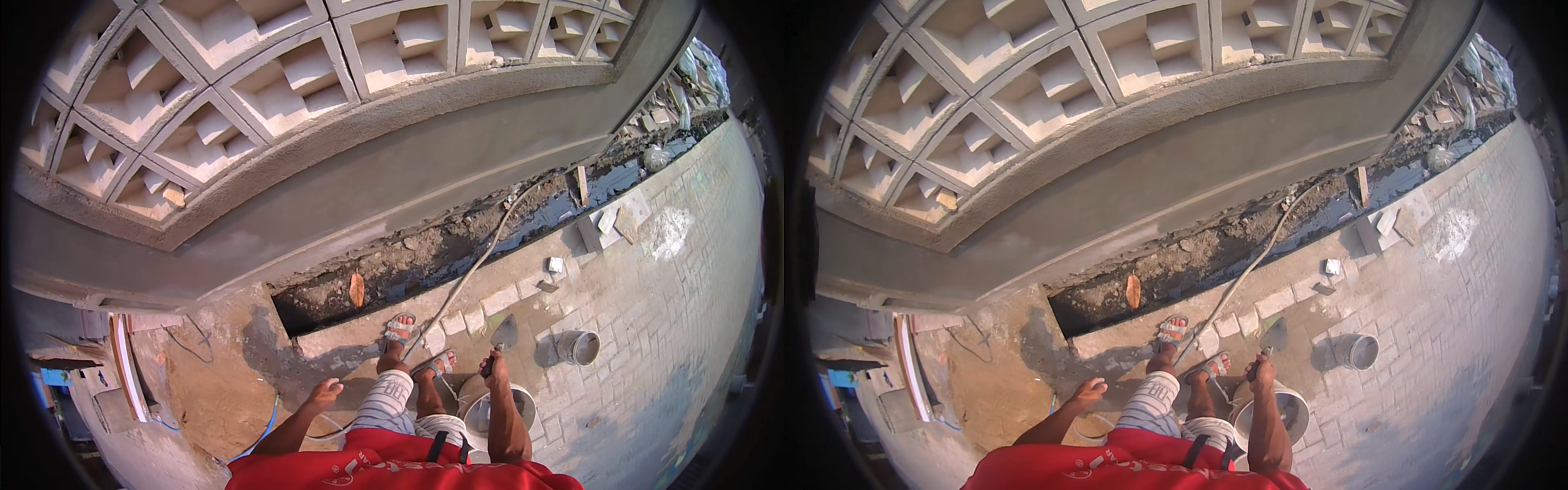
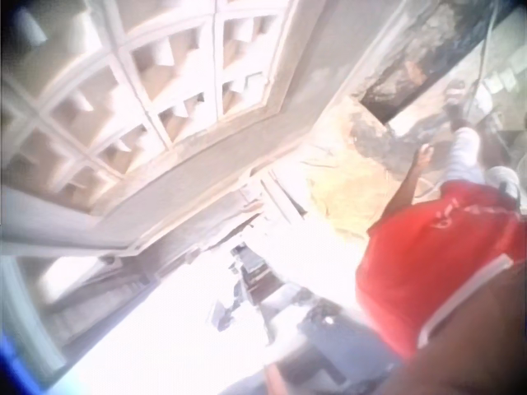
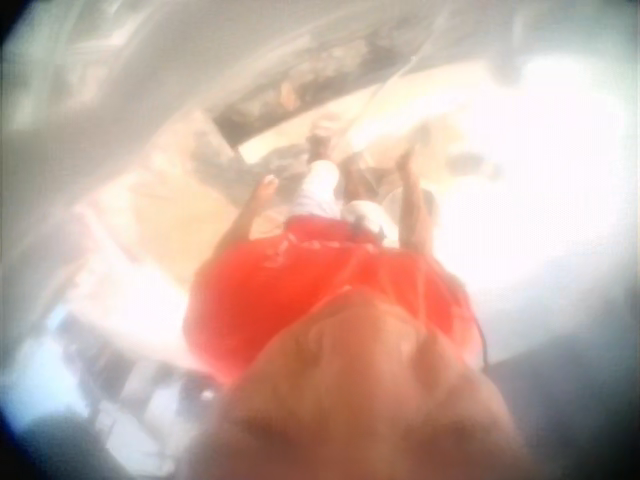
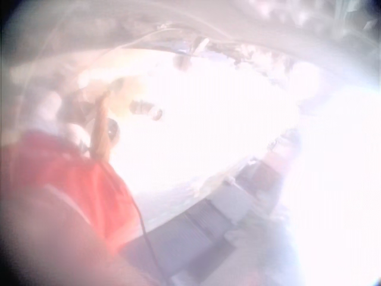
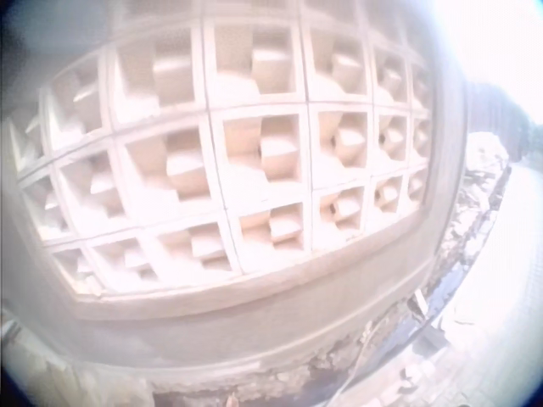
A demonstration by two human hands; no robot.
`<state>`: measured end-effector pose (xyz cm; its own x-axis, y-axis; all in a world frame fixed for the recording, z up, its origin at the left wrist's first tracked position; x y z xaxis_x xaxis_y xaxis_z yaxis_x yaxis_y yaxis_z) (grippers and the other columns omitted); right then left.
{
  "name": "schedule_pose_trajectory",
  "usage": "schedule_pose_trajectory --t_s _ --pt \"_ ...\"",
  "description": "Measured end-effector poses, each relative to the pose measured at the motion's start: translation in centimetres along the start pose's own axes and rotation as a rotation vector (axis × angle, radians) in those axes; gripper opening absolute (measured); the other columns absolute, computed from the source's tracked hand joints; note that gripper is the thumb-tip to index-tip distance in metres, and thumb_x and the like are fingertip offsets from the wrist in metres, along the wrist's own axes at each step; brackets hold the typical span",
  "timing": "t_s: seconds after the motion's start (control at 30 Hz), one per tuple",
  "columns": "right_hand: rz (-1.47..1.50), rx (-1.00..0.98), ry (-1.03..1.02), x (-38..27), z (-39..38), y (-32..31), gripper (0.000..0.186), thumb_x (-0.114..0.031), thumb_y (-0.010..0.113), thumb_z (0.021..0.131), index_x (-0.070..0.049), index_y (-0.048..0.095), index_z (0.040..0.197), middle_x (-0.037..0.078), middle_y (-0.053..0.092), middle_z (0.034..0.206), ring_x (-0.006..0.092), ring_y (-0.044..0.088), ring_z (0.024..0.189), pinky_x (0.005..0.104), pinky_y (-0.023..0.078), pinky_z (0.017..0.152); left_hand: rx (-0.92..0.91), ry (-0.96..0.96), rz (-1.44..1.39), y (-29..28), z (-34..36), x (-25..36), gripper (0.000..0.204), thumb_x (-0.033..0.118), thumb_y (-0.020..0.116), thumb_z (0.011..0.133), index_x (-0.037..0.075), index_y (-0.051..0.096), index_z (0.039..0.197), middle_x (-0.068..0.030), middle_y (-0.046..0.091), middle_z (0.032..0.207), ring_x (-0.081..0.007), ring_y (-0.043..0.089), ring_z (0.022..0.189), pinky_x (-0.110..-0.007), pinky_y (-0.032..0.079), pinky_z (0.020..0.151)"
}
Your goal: The person applies plaster to a curved wall using a trowel. They repeatedly scoop plaster from a bucket and smooth it onto the wall surface, working along the edge of a decorative lattice panel.
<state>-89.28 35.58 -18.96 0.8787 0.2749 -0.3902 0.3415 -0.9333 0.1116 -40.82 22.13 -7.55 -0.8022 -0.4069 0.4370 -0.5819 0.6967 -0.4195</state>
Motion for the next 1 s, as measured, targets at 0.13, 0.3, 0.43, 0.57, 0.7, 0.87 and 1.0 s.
schedule_pose_trajectory --t_s 0.13,0.3,0.43,0.57,0.7,0.87,1.0 --pt "-0.018 -0.042 -0.013 -1.4 -0.7 0.2 0.017 -0.023 0.052 0.086 -0.009 0.044 0.093 0.007 0.047 0.062 0.0187 0.049 0.048 0.0312 0.041 0.040 0.059 0.025 -0.119 2.4 -1.9 -4.6 0.047 0.035 0.055 0.085 0.000 0.055 0.117 -0.0201 0.061 0.110 -0.0296 0.059 0.102 -0.036 0.045 0.087" --pt "-0.071 -0.084 -0.052 -2.0 -0.7 0.7 0.016 -0.023 0.051 0.086 -0.009 0.044 0.092 0.007 0.047 0.063 0.0183 0.049 0.049 0.0312 0.041 0.040 0.074 -0.076 -0.210 4.7 -4.2 -9.2 0.038 0.031 0.054 0.083 -0.002 0.064 0.098 -0.0220 0.064 0.095 -0.0306 0.062 0.094 -0.038 0.046 0.081" --pt "-0.092 -0.015 -0.042 0.5 -1.0 0.0 0.017 -0.021 0.053 0.085 -0.007 0.046 0.092 0.007 0.048 0.062 0.0184 0.049 0.046 0.0321 0.041 0.039 0.153 -0.093 0.082 3.2 -7.5 -9.6 0.037 0.030 0.051 0.081 -0.004 0.065 0.084 -0.0258 0.063 0.082 -0.0380 0.063 0.085 -0.044 0.046 0.076" --pt "-0.096 0.009 -0.033 3.2 -1.9 0.1 0.017 -0.021 0.054 0.085 -0.006 0.048 0.090 0.007 0.050 0.061 0.0189 0.050 0.045 0.0326 0.041 0.038 0.247 -0.050 0.234 0.5 -7.8 -9.7 0.041 0.031 0.047 0.082 -0.006 0.063 0.082 -0.0298 0.060 0.082 -0.0432 0.060 0.085 -0.049 0.044 0.075" --pt "-0.184 0.032 -0.054 6.0 -4.9 2.6 0.016 -0.022 0.055 0.084 -0.007 0.048 0.086 0.008 0.050 0.059 0.0202 0.051 0.046 0.0329 0.043 0.039 0.237 -0.092 -0.084 -1.7 -5.3 -15.9 0.040 0.033 0.046 0.087 -0.002 0.062 0.079 -0.0139 0.060 0.067 -0.0275 0.062 0.063 -0.039 0.051 0.054" --pt "-0.189 -0.042 -0.148 9.8 -9.3 5.5 0.019 -0.023 0.054 0.085 -0.006 0.047 0.083 0.009 0.051 0.058 0.0216 0.051 0.046 0.0344 0.044 0.040 0.140 -0.007 -0.486 -5.4 -6.5 -17.2 0.032 0.023 0.039 0.091 0.000 0.057 0.104 -0.0091 0.058 0.073 -0.0194 0.057 0.056 -0.032 0.052 0.047" --pt "-0.214 -0.011 -0.143 13.6 -13.0 7.1 0.019 -0.023 0.052 0.086 -0.005 0.045 0.082 0.009 0.051 0.059 0.0219 0.051 0.046 0.0341 0.043 0.041 0.193 -0.029 -0.562 -8.2 -8.4 -23.4 0.034 0.019 0.038 0.091 0.000 0.046 0.118 -0.0136 0.059 0.074 -0.0190 0.057 0.055 -0.031 0.049 0.044"
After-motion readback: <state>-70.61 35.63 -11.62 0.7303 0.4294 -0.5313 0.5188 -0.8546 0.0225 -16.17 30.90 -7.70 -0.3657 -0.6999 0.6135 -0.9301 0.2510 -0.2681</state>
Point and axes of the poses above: each hand's wrist, its own z-axis towards the middle knuckle, its own y-axis out of the palm, x = y × z, the point moved 7 cm from there along z, towards the middle knuckle
